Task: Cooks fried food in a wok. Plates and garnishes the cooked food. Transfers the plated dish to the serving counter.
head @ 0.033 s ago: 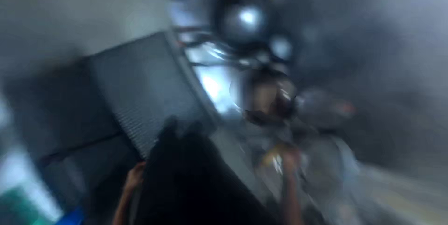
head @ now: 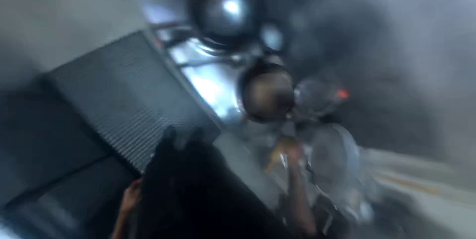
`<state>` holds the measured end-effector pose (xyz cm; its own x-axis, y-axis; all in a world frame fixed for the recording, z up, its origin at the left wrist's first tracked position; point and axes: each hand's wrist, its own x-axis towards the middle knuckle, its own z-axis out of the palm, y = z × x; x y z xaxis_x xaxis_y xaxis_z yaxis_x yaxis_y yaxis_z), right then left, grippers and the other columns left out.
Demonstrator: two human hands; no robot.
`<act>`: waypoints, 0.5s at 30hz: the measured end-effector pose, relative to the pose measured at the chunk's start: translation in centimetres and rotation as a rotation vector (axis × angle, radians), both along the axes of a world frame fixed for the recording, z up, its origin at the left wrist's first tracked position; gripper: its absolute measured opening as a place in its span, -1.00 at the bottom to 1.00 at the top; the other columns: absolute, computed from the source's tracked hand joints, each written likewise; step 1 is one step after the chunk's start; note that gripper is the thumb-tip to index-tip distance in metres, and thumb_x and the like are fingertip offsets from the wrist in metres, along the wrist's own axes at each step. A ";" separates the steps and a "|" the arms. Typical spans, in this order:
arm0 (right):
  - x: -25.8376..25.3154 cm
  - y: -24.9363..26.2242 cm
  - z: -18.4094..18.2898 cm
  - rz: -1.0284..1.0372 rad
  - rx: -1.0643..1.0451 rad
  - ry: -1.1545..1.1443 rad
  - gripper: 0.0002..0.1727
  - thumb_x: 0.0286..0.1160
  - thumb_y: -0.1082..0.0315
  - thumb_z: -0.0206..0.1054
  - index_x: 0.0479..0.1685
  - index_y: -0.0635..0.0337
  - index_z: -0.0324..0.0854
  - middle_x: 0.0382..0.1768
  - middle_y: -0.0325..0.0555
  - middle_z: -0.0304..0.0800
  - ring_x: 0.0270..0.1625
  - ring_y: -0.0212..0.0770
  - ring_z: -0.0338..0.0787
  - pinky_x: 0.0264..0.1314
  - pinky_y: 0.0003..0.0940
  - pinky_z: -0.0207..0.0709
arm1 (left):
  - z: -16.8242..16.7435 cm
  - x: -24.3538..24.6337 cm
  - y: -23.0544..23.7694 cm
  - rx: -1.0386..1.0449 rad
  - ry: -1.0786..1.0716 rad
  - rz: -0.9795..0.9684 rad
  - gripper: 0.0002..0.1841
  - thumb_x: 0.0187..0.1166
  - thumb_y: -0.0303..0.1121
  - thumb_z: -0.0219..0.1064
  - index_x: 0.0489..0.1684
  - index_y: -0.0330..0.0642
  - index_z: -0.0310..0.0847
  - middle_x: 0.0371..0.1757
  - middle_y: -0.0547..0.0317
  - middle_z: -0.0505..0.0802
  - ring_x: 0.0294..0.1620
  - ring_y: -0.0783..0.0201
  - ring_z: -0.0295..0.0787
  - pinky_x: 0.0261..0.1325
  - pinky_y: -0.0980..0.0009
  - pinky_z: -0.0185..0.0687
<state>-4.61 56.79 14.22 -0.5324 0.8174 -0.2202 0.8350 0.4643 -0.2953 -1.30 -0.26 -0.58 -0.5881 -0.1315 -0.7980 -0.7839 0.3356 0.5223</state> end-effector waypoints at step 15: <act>-3.1 -0.6 -4.0 -0.164 0.053 -0.211 -0.45 0.91 0.18 -0.11 0.60 0.43 0.39 0.46 0.43 0.59 0.54 0.29 0.60 0.62 0.13 0.39 | -1.9 -9.3 -10.1 -0.006 0.050 0.197 -0.62 0.87 -0.31 0.04 0.48 -0.36 0.45 0.18 -0.19 0.79 -0.01 0.18 0.81 0.04 0.17 0.74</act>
